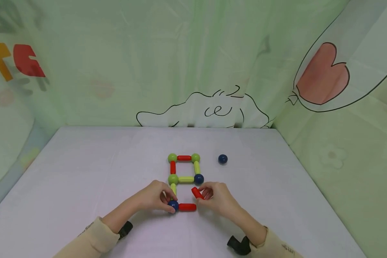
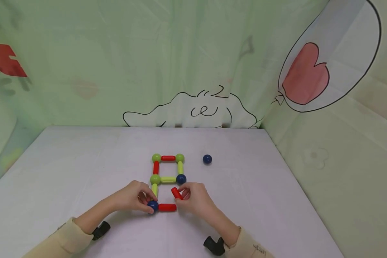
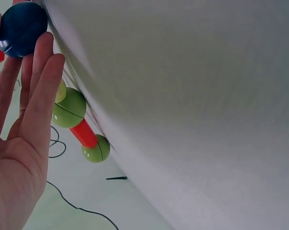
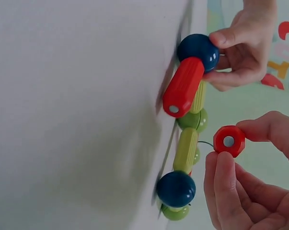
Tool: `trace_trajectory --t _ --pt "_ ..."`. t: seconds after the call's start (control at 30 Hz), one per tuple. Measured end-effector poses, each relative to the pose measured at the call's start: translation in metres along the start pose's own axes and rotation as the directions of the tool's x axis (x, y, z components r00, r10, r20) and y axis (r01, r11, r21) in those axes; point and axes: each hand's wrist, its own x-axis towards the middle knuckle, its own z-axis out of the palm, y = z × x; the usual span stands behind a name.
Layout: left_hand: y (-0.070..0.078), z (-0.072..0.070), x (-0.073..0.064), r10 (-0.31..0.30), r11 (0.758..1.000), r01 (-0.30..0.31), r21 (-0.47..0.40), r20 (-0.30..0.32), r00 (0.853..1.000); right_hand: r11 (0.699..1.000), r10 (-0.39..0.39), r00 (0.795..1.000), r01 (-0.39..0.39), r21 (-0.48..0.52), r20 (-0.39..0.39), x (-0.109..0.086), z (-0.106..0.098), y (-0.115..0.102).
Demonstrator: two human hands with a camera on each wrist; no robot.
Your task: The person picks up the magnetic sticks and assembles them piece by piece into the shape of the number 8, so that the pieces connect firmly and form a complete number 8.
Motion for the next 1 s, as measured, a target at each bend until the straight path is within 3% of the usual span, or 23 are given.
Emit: trace_trajectory --t 0.33,0.6,1.0 --pt "0.0 0.001 -0.002 -0.01 0.999 0.01 -0.033 -0.013 1.0 0.992 0.12 0.993 -0.12 0.028 -0.013 0.008 0.001 0.01" --pt "0.001 0.0 -0.002 -0.008 0.999 0.007 -0.039 -0.022 1.0 0.972 0.231 0.973 -0.23 0.04 -0.015 0.016 0.004 0.014" --pt "0.003 0.0 -0.001 -0.023 0.999 0.022 -0.042 -0.016 1.0 0.949 0.295 0.955 -0.296 0.109 0.021 0.021 0.007 0.016"
